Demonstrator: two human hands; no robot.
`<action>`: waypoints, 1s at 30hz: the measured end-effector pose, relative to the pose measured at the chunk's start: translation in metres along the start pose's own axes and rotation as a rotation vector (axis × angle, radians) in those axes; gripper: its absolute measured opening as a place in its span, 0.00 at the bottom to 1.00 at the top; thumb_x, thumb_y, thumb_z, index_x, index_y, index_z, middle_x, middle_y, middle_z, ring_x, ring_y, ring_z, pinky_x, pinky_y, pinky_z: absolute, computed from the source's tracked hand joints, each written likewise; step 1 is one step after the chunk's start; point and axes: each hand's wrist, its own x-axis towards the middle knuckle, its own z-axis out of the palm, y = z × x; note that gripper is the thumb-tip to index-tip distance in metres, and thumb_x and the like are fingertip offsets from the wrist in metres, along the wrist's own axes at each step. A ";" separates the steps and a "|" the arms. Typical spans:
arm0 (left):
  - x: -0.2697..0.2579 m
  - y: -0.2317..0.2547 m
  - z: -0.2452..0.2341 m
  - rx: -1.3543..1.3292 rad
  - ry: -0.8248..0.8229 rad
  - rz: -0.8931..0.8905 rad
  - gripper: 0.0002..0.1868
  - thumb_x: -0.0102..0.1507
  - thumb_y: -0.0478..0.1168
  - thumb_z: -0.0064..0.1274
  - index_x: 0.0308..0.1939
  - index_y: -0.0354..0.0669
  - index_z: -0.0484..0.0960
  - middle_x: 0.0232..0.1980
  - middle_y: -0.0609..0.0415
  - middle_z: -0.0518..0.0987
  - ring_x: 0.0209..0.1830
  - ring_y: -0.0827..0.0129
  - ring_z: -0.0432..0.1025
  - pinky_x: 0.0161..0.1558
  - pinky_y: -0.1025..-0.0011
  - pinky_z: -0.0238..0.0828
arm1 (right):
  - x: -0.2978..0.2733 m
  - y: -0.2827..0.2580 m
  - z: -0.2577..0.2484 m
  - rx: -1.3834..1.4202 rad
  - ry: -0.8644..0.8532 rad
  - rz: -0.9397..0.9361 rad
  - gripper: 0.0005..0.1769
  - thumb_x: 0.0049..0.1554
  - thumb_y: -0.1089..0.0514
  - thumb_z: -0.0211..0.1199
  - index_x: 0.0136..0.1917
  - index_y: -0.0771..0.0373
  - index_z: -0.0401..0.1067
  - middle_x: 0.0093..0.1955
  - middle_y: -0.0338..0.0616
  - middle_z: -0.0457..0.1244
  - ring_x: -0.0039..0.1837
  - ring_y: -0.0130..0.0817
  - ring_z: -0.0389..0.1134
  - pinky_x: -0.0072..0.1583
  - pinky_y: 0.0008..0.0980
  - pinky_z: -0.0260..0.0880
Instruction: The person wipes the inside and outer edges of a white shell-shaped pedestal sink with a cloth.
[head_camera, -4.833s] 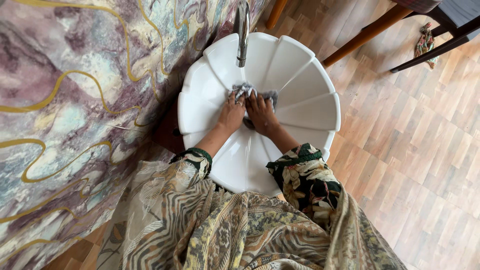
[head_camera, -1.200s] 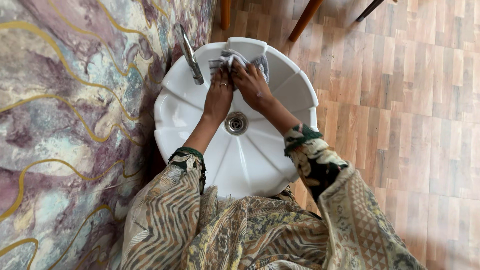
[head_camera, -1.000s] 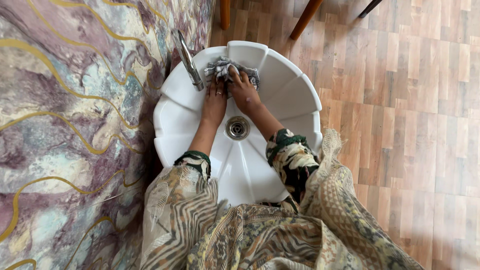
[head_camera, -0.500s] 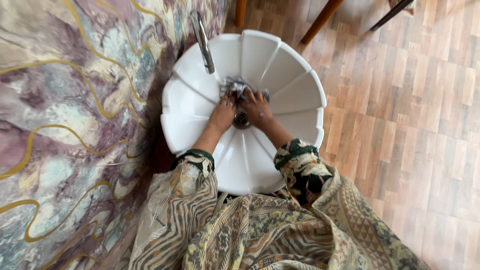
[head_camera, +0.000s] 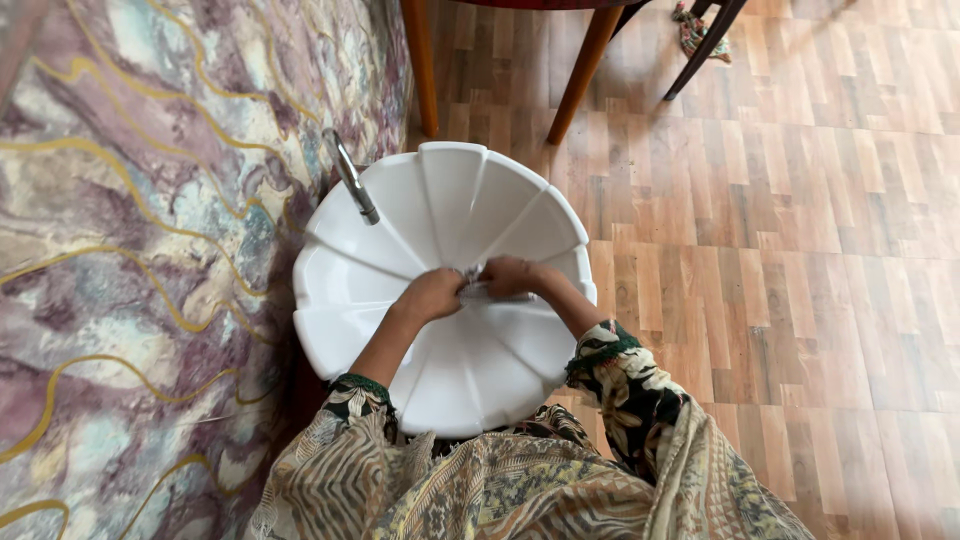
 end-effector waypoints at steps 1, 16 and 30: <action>0.013 0.002 -0.007 0.035 0.032 -0.027 0.21 0.59 0.31 0.50 0.57 0.44 0.80 0.52 0.40 0.82 0.53 0.48 0.76 0.55 0.56 0.74 | -0.002 0.004 -0.015 -0.052 0.122 -0.026 0.15 0.56 0.56 0.61 0.55 0.56 0.81 0.53 0.54 0.71 0.55 0.51 0.72 0.60 0.45 0.72; 0.163 -0.046 0.037 0.203 0.445 0.184 0.30 0.64 0.32 0.42 0.72 0.33 0.65 0.77 0.38 0.64 0.79 0.48 0.55 0.73 0.59 0.56 | 0.034 0.050 -0.037 -0.468 0.828 -0.036 0.19 0.51 0.62 0.57 0.58 0.61 0.71 0.65 0.57 0.58 0.68 0.52 0.60 0.66 0.47 0.62; 0.139 -0.073 0.062 0.322 0.423 0.124 0.29 0.67 0.31 0.41 0.74 0.33 0.63 0.77 0.44 0.65 0.78 0.58 0.59 0.70 0.65 0.65 | 0.059 0.044 -0.020 -0.370 0.668 -0.075 0.21 0.48 0.59 0.65 0.57 0.56 0.71 0.63 0.53 0.59 0.64 0.52 0.61 0.65 0.47 0.63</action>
